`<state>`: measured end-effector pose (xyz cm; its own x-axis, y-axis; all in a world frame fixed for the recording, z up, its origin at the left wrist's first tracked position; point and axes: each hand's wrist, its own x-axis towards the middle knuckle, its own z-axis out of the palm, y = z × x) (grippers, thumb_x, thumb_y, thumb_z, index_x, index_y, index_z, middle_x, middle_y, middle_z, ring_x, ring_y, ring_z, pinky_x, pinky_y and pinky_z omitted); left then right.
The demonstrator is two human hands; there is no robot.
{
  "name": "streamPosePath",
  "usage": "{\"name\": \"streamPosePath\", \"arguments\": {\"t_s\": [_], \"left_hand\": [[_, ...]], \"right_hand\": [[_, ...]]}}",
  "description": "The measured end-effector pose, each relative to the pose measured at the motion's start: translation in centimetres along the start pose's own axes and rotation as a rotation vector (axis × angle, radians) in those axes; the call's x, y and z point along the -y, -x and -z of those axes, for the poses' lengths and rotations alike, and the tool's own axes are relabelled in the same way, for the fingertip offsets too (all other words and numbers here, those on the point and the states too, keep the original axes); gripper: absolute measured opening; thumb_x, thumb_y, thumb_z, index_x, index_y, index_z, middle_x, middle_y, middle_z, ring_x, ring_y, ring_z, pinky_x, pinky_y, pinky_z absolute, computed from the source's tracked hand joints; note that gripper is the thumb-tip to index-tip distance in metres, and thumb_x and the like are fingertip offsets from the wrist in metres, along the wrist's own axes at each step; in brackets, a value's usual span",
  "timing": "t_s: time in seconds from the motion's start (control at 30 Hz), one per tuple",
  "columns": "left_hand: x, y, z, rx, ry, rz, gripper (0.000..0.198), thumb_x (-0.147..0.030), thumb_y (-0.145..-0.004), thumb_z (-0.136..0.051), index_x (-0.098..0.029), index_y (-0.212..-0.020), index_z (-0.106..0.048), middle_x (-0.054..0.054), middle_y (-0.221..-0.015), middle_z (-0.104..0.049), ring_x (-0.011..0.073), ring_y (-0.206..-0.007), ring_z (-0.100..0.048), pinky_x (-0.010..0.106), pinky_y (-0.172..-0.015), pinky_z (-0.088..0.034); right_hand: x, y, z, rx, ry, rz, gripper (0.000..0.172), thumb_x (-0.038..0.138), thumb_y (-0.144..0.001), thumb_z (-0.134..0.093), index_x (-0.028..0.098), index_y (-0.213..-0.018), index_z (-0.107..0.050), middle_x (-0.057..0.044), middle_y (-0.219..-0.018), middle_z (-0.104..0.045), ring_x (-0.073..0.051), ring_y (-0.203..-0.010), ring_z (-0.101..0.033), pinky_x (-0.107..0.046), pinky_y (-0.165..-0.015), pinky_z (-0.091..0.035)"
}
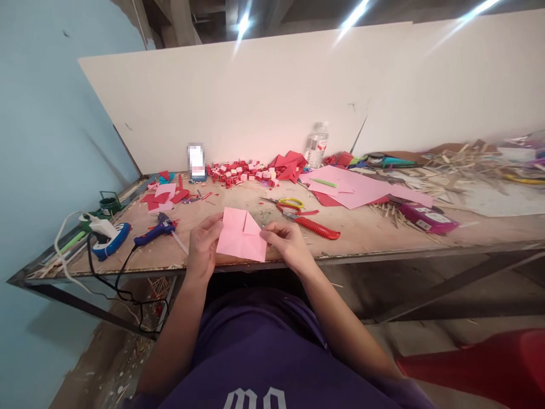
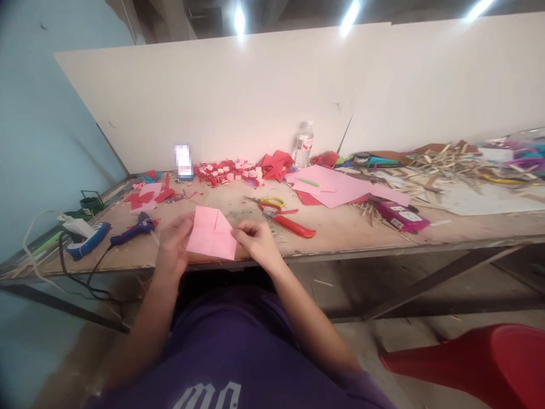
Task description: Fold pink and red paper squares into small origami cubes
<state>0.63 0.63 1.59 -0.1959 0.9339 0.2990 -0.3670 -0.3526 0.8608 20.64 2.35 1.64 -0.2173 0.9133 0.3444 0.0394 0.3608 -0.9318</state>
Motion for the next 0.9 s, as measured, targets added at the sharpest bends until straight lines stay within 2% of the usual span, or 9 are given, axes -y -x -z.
{"name": "streamPosePath", "arguments": {"t_s": [0.13, 0.33, 0.5, 0.63, 0.73, 0.8, 0.9], "left_hand": [[-1.1, 0.0, 0.1, 0.122, -0.131, 0.129, 0.035, -0.035, -0.061, -0.088, -0.013, -0.086, -0.080, 0.006, -0.078, -0.077, 0.0182, -0.065, -0.068, 0.025, -0.061, -0.051], [-2.4, 0.0, 0.8, 0.212, -0.323, 0.163, 0.028, -0.034, -0.059, -0.090, -0.012, -0.070, -0.079, 0.004, -0.068, -0.074, 0.0166, -0.059, -0.063, 0.025, -0.055, -0.047], [-1.9, -0.1, 1.0, 0.293, -0.384, 0.198, 0.026, -0.030, -0.061, -0.088, -0.012, -0.079, -0.081, 0.006, -0.075, -0.077, 0.0181, -0.064, -0.065, 0.024, -0.058, -0.049], [-1.4, 0.2, 1.0, 0.225, -0.401, 0.143, 0.021, -0.031, -0.065, -0.085, -0.011, -0.070, -0.077, 0.006, -0.072, -0.075, 0.0185, -0.064, -0.065, 0.024, -0.057, -0.048], [-1.2, 0.3, 0.9, 0.171, -0.347, 0.123, 0.024, -0.033, -0.067, -0.084, -0.011, -0.073, -0.077, 0.006, -0.072, -0.074, 0.0189, -0.065, -0.065, 0.025, -0.059, -0.049], [-1.0, 0.3, 0.8, 0.131, -0.286, 0.123, 0.026, -0.034, -0.067, -0.084, -0.011, -0.074, -0.076, 0.005, -0.072, -0.074, 0.0180, -0.064, -0.065, 0.025, -0.059, -0.049], [-0.8, 0.1, 0.4, 0.080, -0.179, 0.138, 0.027, -0.035, -0.065, -0.086, -0.012, -0.074, -0.075, 0.004, -0.072, -0.073, 0.0172, -0.064, -0.065, 0.025, -0.061, -0.050]], "right_hand": [[1.2, 0.2, 0.4, 0.092, 0.044, -0.010, 0.027, 0.038, -0.082, -0.071, 0.016, -0.067, -0.068, -0.001, -0.062, -0.060, -0.014, -0.059, -0.052, -0.027, -0.058, -0.040], [2.5, -0.5, 1.4, 0.214, 0.108, 0.051, 0.029, 0.039, -0.083, -0.072, 0.015, -0.068, -0.069, -0.001, -0.065, -0.061, -0.014, -0.062, -0.052, -0.027, -0.059, -0.040], [1.7, -0.6, 1.5, 0.306, 0.144, 0.014, 0.030, 0.042, -0.086, -0.071, 0.015, -0.075, -0.074, -0.002, -0.069, -0.066, -0.015, -0.063, -0.054, -0.027, -0.060, -0.041], [1.2, -0.4, 1.0, 0.272, 0.119, -0.011, 0.032, 0.045, -0.085, -0.073, 0.015, -0.074, -0.073, -0.001, -0.067, -0.064, -0.014, -0.060, -0.053, -0.026, -0.057, -0.041], [1.4, -0.1, 0.9, 0.273, 0.057, -0.056, 0.035, 0.050, -0.086, -0.072, 0.015, -0.082, -0.076, -0.001, -0.069, -0.065, -0.014, -0.060, -0.055, -0.026, -0.055, -0.043], [1.4, 0.2, 1.1, 0.319, 0.005, -0.084, 0.035, 0.050, -0.085, -0.074, 0.016, -0.091, -0.078, -0.003, -0.078, -0.070, -0.017, -0.068, -0.062, -0.026, -0.060, -0.049], [1.3, 0.5, 1.8, 0.426, -0.148, -0.140, 0.041, 0.046, -0.080, -0.080, 0.017, -0.109, -0.077, -0.007, -0.094, -0.075, -0.022, -0.084, -0.071, -0.033, -0.078, -0.057]]}}
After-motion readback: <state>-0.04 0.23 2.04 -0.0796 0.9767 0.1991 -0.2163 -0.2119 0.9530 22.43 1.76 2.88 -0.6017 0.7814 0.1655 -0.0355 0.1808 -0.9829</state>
